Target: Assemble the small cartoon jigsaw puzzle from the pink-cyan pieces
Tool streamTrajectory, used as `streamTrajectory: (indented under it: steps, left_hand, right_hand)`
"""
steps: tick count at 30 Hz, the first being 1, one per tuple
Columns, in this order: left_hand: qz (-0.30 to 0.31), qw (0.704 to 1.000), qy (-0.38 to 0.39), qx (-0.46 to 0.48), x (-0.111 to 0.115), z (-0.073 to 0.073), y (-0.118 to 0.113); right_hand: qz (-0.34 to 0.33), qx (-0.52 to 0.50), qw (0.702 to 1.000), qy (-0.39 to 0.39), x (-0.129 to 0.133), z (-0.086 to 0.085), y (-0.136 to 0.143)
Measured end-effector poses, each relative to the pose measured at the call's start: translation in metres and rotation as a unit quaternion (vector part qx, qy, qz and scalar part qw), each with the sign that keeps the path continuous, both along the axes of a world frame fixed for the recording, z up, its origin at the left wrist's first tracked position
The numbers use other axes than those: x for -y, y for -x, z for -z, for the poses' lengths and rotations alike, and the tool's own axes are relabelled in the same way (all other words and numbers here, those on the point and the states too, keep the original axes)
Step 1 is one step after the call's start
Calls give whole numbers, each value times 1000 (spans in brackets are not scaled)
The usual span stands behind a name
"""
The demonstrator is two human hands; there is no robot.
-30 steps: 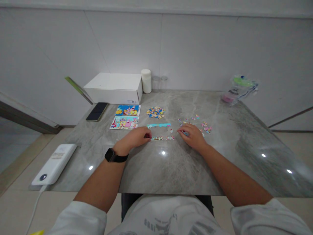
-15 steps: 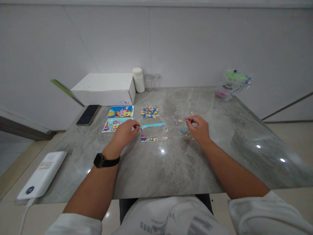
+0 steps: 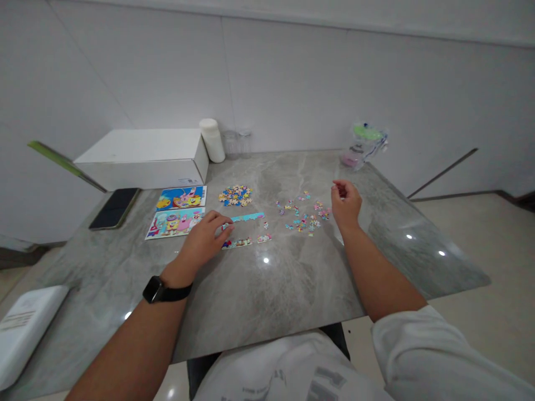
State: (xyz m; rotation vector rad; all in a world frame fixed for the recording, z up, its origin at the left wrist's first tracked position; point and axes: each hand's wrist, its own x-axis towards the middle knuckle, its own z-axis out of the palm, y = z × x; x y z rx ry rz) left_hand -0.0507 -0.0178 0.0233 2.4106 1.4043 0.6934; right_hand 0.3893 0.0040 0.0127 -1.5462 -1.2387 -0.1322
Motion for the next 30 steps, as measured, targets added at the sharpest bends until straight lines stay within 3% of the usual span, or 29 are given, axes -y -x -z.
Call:
streamTrajectory:
  steps: [5,12,17,20,26,30]
  left_hand:
    - [-31,997,-39,55,-3,4,-4]
    - [-95,986,-65,118,-5,4,-4]
    - [-133,979,-75,136,-8,6,-3]
    - [-143,974,-94,152,-10,7,-1]
    - [-161,957,-126,206,-18,11,1]
    - [-172,955,-135,200,-25,15,4]
  right_hand:
    - [0,-41,999,-6,-6,8,-8]
    - [-22,-24,999,11,0,4,2]
    - [-2,-34,999,8,-1,3,-4]
    - [13,-42,999,32,-4,7,-7]
    - [-48,43,994,85,-10,21,-2]
    - [-22,16,995,95,-14,26,-6]
